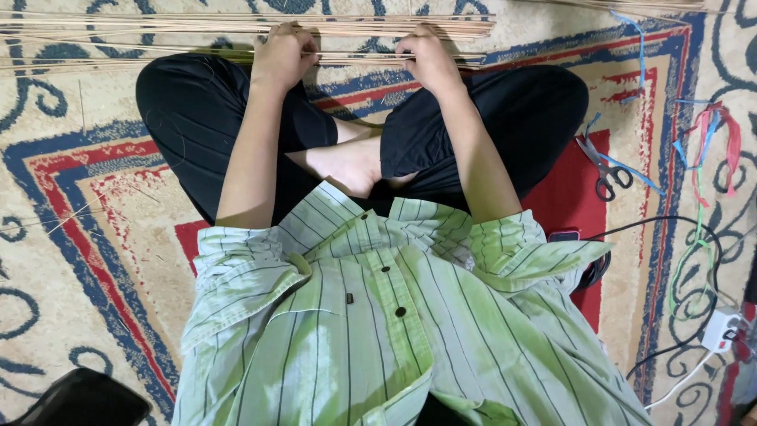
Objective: Manually smoothing thin wooden broom sticks by running fingers along their length while sitting on the floor.
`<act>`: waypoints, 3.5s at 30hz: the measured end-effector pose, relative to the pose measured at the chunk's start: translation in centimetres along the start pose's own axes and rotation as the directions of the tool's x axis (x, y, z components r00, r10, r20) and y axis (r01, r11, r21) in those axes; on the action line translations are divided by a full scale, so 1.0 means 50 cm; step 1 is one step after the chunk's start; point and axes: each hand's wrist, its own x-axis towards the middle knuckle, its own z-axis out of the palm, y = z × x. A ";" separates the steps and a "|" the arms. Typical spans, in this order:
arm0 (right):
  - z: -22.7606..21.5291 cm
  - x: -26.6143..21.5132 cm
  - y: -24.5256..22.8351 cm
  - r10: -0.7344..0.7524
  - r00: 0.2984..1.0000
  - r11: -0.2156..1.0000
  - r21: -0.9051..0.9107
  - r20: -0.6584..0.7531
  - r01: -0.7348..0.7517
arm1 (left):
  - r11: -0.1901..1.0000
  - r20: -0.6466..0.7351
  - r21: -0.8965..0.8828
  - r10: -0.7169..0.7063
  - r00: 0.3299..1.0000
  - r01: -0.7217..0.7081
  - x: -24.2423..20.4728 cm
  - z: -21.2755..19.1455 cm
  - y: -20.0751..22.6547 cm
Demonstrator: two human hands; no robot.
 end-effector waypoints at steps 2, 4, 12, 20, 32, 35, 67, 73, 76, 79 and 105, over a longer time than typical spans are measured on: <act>0.008 0.001 0.010 0.018 1.000 1.000 -0.018 -0.003 -0.019 | 1.000 -0.010 0.008 0.006 1.000 -0.006 0.002 0.000 -0.001; 0.016 -0.001 0.018 0.037 0.999 0.999 -0.032 -0.007 -0.037 | 1.000 -0.018 0.019 0.010 1.000 -0.009 -0.001 0.001 -0.001; -0.004 0.004 -0.005 0.040 0.999 0.998 -0.042 0.018 -0.040 | 0.996 0.049 -0.078 -0.033 0.998 0.037 0.000 -0.028 0.022; -0.011 0.005 -0.021 0.003 0.999 0.994 -0.109 0.035 0.000 | 0.999 0.056 -0.031 0.034 0.998 -0.032 0.008 -0.019 0.004; -0.105 0.042 -0.021 0.084 0.982 0.985 0.166 -0.169 -0.056 | 0.885 0.054 -0.462 -0.041 0.998 0.061 0.006 -0.147 0.077; -0.108 0.083 0.035 0.162 0.961 0.985 0.099 -0.223 -0.143 | 0.881 -0.003 -0.471 -0.045 0.999 0.039 0.042 -0.163 0.082; -0.046 0.122 0.120 0.001 0.899 0.967 -0.228 -0.439 -0.112 | 0.997 -0.517 0.076 0.013 0.856 0.031 0.148 -0.014 0.029; -0.100 0.097 0.057 0.017 0.877 0.973 -0.193 -0.479 -0.124 | 0.973 -0.578 0.161 -0.041 0.815 0.163 0.133 -0.073 0.067; -0.142 0.070 -0.019 -0.065 0.768 0.989 -0.145 -0.637 -0.036 | 0.988 -0.554 -0.137 -0.141 0.820 0.077 0.088 -0.155 0.128; -0.182 0.025 -0.117 -0.101 0.699 0.994 -0.048 -0.708 0.094 | 0.865 -0.657 -0.484 -0.255 0.710 -0.137 0.029 -0.220 0.205; -0.341 -0.263 -0.518 0.524 0.686 0.064 0.826 -0.505 0.560 | 0.160 -0.634 -0.637 -0.666 0.393 -0.754 -0.278 -0.324 0.503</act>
